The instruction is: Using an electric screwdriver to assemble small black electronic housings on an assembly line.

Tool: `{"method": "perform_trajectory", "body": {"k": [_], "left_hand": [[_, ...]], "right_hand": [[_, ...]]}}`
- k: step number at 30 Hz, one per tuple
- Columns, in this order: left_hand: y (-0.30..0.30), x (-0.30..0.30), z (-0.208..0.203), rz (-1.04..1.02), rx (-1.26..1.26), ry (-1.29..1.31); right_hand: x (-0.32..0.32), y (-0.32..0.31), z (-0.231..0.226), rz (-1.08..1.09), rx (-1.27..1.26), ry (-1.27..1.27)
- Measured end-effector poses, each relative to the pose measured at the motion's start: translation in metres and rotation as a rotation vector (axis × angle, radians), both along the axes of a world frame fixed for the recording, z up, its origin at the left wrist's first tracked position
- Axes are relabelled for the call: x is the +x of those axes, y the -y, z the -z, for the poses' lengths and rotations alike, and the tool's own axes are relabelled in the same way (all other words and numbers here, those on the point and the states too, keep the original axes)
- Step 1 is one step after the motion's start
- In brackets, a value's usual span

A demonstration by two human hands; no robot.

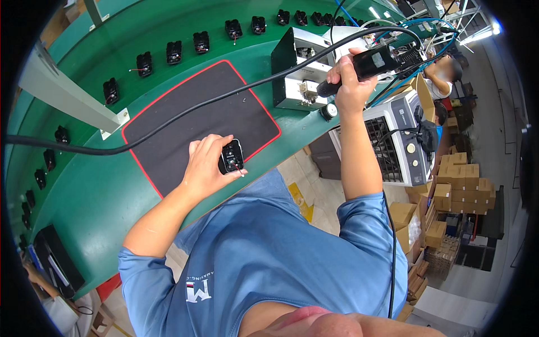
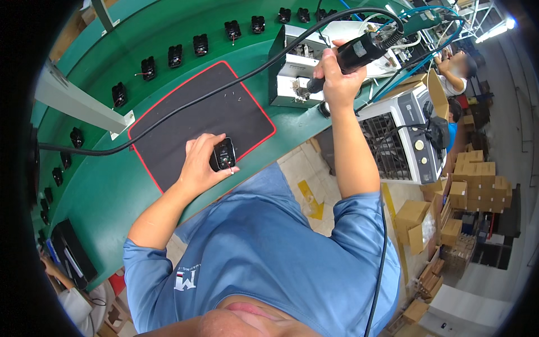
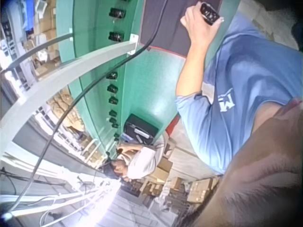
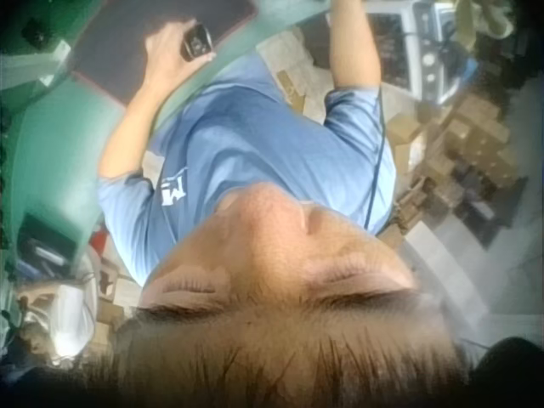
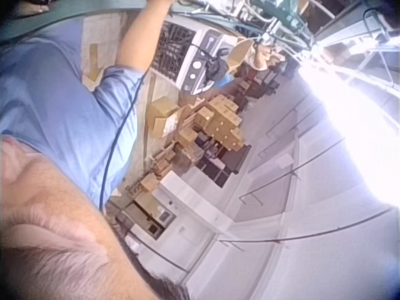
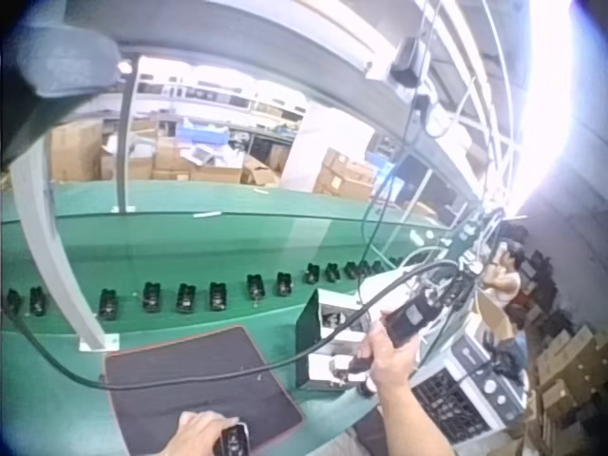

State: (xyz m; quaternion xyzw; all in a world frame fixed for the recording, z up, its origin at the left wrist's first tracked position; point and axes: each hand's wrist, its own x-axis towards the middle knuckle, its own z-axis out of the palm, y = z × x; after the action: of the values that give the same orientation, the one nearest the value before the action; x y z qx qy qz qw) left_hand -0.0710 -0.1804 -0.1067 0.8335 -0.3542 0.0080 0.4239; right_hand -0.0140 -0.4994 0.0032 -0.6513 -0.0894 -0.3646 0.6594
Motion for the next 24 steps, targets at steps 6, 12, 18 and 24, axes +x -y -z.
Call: {"method": "perform_trajectory", "body": {"k": [6, 12, 18, 24], "left_hand": [[0.000, -0.001, -0.002, -0.005, 0.011, -0.004], [-0.002, -0.003, 0.002, -0.016, -0.015, -0.013], [-0.001, -0.001, 0.005, 0.014, -0.060, 0.005], [-0.001, -0.002, 0.002, 0.022, -0.073, -0.066]], "right_hand": [[0.011, 0.023, -0.003, -0.466, 0.120, -0.085], [-0.017, -0.022, -0.003, -0.203, 0.097, -0.139], [-0.072, -0.132, -0.001, -0.320, 0.047, -0.038], [-0.071, -0.163, 0.029, -0.411, 0.012, -0.087]]}}
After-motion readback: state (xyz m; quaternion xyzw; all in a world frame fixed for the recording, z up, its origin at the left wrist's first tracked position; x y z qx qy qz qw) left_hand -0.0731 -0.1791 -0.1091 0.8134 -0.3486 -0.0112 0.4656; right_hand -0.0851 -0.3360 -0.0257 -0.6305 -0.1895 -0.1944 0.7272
